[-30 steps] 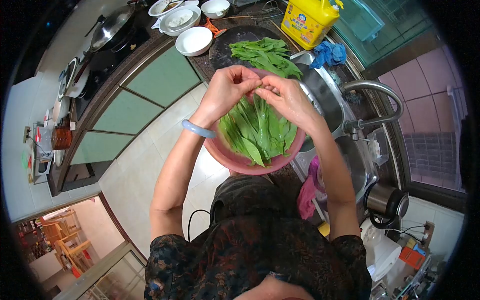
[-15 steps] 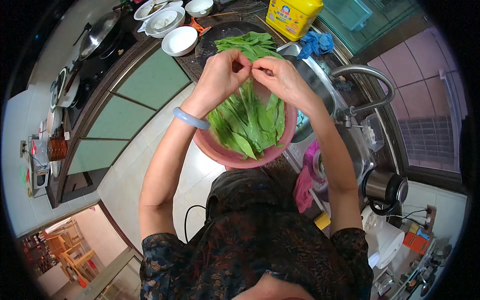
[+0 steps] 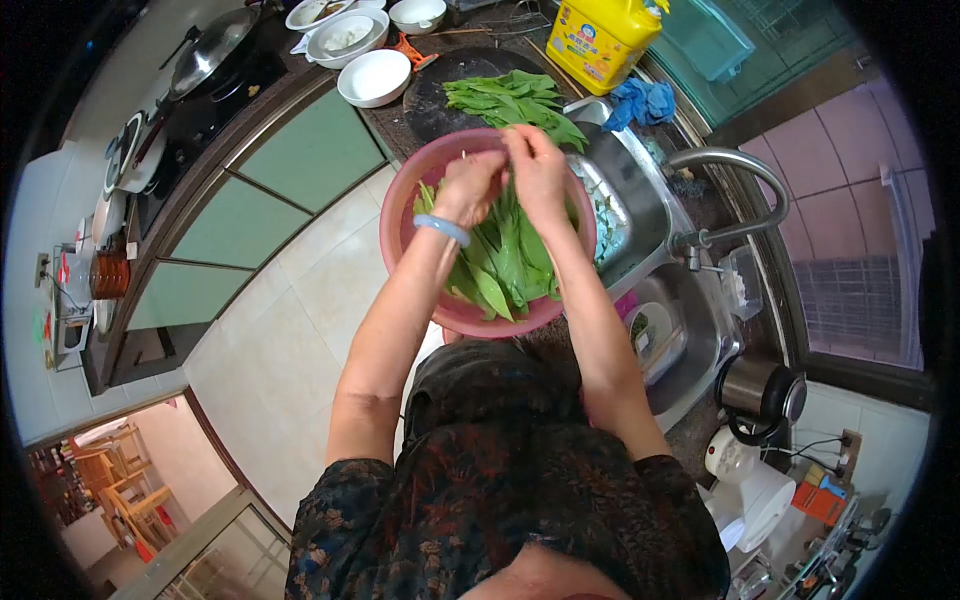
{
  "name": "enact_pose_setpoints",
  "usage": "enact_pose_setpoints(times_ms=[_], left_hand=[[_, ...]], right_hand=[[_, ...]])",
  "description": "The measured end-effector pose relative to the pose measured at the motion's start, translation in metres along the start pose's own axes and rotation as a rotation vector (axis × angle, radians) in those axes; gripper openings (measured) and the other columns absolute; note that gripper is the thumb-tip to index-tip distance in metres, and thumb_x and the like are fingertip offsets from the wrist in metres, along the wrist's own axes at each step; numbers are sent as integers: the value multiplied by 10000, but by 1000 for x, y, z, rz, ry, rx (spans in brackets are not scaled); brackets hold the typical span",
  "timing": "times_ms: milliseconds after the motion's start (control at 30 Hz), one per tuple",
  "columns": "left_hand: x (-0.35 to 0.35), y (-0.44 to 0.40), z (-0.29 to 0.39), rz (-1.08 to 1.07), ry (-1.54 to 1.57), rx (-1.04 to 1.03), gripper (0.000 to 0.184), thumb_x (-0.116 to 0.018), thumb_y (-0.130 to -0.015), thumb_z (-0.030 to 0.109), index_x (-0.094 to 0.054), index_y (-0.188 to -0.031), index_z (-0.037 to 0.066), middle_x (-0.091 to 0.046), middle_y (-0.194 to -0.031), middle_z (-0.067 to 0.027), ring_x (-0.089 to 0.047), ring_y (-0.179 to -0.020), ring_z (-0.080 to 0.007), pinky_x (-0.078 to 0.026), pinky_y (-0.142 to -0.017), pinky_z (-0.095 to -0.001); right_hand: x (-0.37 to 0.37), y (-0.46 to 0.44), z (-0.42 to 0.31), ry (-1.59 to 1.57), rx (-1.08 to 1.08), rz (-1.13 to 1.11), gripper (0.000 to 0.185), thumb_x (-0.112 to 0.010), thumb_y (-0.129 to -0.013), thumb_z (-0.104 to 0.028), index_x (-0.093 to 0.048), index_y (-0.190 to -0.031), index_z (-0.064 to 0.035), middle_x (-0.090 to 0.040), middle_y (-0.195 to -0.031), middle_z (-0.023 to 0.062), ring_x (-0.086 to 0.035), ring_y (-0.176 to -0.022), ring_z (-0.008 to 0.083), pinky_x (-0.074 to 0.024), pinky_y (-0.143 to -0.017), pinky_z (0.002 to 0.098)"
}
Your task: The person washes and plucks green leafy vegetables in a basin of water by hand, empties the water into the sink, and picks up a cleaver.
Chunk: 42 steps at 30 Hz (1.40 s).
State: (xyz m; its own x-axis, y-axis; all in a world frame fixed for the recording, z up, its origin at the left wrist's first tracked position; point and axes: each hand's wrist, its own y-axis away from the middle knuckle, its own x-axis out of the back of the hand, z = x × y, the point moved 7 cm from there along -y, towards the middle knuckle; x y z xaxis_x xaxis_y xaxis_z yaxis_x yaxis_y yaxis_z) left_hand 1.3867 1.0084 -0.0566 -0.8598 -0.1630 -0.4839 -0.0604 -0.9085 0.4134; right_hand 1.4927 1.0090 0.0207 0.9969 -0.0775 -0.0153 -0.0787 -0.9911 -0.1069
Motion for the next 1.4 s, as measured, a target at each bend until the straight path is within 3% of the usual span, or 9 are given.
enact_pose_setpoints(times_ms=[33,133,367,567,933,1167,1267,1367,1400], left_hand=[[9,4,-8,28,-52,-16,67,-601,-873,60,-630,-822,29,-595,-745,1,-546,-629,-108,-467,-556,-241],[55,-6,-23,193,-409,-179,64,-639,-838,72,-601,-826,22,-595,-743,-3,-567,-654,-116,-478,-588,-248],[64,40,19,256,-1242,-752,144,-611,-725,-26,-582,-865,-11,-633,-827,-211,-613,-840,-389,-493,-751,-463],[63,42,35,363,-1608,-689,198,-564,-762,-48,-565,-957,-17,-589,-953,-232,-604,-894,-405,-503,-778,-468],[44,39,44,250,-1806,-559,259,-606,-747,-21,-538,-997,-20,-585,-995,-232,-640,-878,-374,-536,-746,-439],[-100,24,128,-32,-1249,-1056,141,-598,-790,57,-628,-901,-24,-646,-860,-230,-626,-827,-399,-503,-740,-440],[-181,18,138,-136,-1193,-1144,157,-646,-792,98,-645,-910,-6,-663,-852,-207,-652,-812,-370,-522,-742,-425],[-250,23,117,-347,-1048,-1125,247,-742,-776,224,-678,-902,22,-682,-809,-164,-664,-729,-308,-514,-679,-375],[-267,28,107,-492,-1037,-1023,316,-757,-773,284,-675,-917,14,-682,-805,-163,-661,-732,-297,-507,-680,-368]], right_hand=[[2,-9,2,-111,79,-10,204,-584,-953,-194,-662,-977,-7,-669,-922,48,-587,-847,84,-482,-765,253],[32,-23,-11,-636,-77,-151,172,-504,-992,-172,-607,-1010,-35,-624,-905,67,-598,-839,164,-508,-843,345],[114,-46,-133,-923,93,-283,184,-493,-1001,-226,-519,-1081,-63,-540,-941,29,-541,-891,157,-443,-958,424],[115,-35,-195,-1320,-49,-385,103,-543,-964,-110,-522,-1035,-37,-479,-872,24,-484,-804,144,-442,-844,327],[151,-18,-278,-1164,212,-533,123,-480,-990,-132,-503,-943,-21,-406,-745,2,-334,-601,89,-286,-514,232],[108,31,-96,-127,-48,-18,218,-575,-939,-244,-466,-776,-149,-369,-574,-71,-340,-478,33,-262,-415,226],[79,64,29,-661,-585,80,213,-652,-898,-155,-456,-814,-163,-400,-631,-67,-318,-490,38,-277,-449,182],[62,79,67,-775,-670,242,215,-631,-896,-80,-510,-1029,-198,-446,-691,-30,-337,-502,65,-345,-492,230],[63,78,74,-759,-630,296,318,-592,-924,-89,-493,-1200,-213,-504,-839,19,-488,-633,160,-374,-491,284]])
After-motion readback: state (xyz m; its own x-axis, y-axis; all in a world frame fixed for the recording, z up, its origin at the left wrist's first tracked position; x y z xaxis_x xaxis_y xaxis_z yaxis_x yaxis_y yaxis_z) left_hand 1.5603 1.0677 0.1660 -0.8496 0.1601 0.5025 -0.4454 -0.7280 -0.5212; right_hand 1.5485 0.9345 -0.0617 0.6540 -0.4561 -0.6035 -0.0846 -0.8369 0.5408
